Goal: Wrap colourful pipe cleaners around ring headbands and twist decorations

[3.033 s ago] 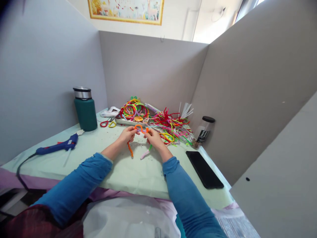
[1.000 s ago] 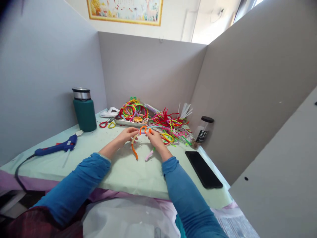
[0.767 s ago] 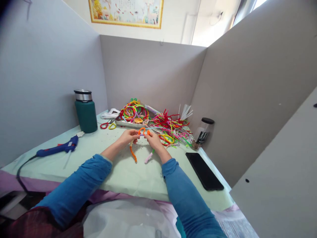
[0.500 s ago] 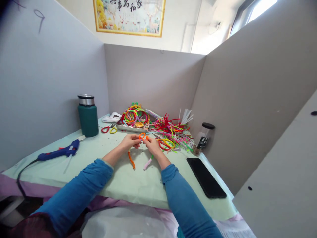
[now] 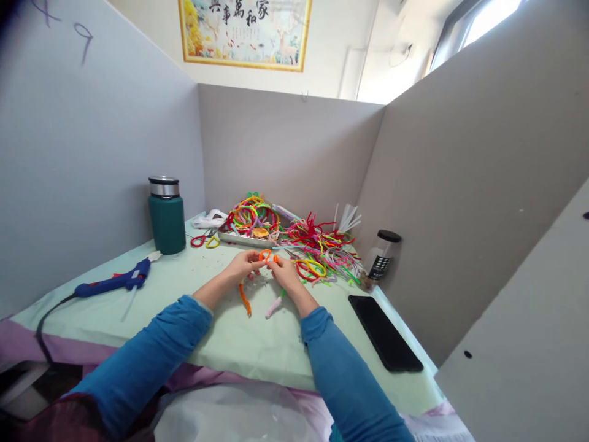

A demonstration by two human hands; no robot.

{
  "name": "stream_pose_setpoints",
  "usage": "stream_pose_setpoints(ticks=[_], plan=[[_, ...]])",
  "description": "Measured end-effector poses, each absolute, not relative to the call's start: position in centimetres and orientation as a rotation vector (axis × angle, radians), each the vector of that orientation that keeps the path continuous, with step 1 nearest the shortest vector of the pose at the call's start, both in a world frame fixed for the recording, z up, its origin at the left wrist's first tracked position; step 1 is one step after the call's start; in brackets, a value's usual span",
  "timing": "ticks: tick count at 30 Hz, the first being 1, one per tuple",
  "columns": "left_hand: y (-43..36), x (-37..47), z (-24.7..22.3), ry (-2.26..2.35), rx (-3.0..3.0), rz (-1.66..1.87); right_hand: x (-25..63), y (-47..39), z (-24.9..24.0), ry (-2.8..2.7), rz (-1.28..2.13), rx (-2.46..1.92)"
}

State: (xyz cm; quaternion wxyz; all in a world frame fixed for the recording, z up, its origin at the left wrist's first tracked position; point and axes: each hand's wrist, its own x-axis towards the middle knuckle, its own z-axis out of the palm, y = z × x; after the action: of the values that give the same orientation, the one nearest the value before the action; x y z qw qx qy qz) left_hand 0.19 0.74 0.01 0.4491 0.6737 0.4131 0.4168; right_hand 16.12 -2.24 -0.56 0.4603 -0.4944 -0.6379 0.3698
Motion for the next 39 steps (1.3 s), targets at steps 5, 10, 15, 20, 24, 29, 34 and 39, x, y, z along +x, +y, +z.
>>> stream_pose_setpoints(ticks=[5, 10, 15, 20, 24, 29, 34, 39], plan=[[0.4, 0.1, 0.3, 1.009, 1.708, 1.045, 16.0, -2.4, -0.4, -1.499, 0.961, -1.230], [0.0, 0.1, 0.8, 0.965, 1.628, 1.064, 15.9, -2.8, 0.0, -1.383, 1.111, -1.157], [-0.7, 0.2, 1.3, 0.885, 1.642, 1.055, 15.5, -3.2, 0.2, -1.406, 1.131, -1.176], [-0.9, 0.4, 1.4, 0.946, 1.676, 1.047, 15.4, -3.3, 0.1, -1.431, 1.155, -1.127], [-0.6, 0.5, 1.3, 1.037, 1.670, 1.135, 15.5, -3.0, -0.1, -1.363, 1.200, -1.081], [-0.8, 0.3, 1.6, 1.021, 1.600, 1.119, 15.8, -2.9, 0.1, -1.281, 1.219, -1.074], [-0.7, 0.0, 1.6, 1.018, 1.590, 1.024, 16.1, -3.1, 0.5, -1.214, 1.235, -1.088], [-0.6, 0.2, 1.2, 0.955, 1.659, 1.013, 15.9, -2.9, 0.2, -1.288, 1.186, -1.094]])
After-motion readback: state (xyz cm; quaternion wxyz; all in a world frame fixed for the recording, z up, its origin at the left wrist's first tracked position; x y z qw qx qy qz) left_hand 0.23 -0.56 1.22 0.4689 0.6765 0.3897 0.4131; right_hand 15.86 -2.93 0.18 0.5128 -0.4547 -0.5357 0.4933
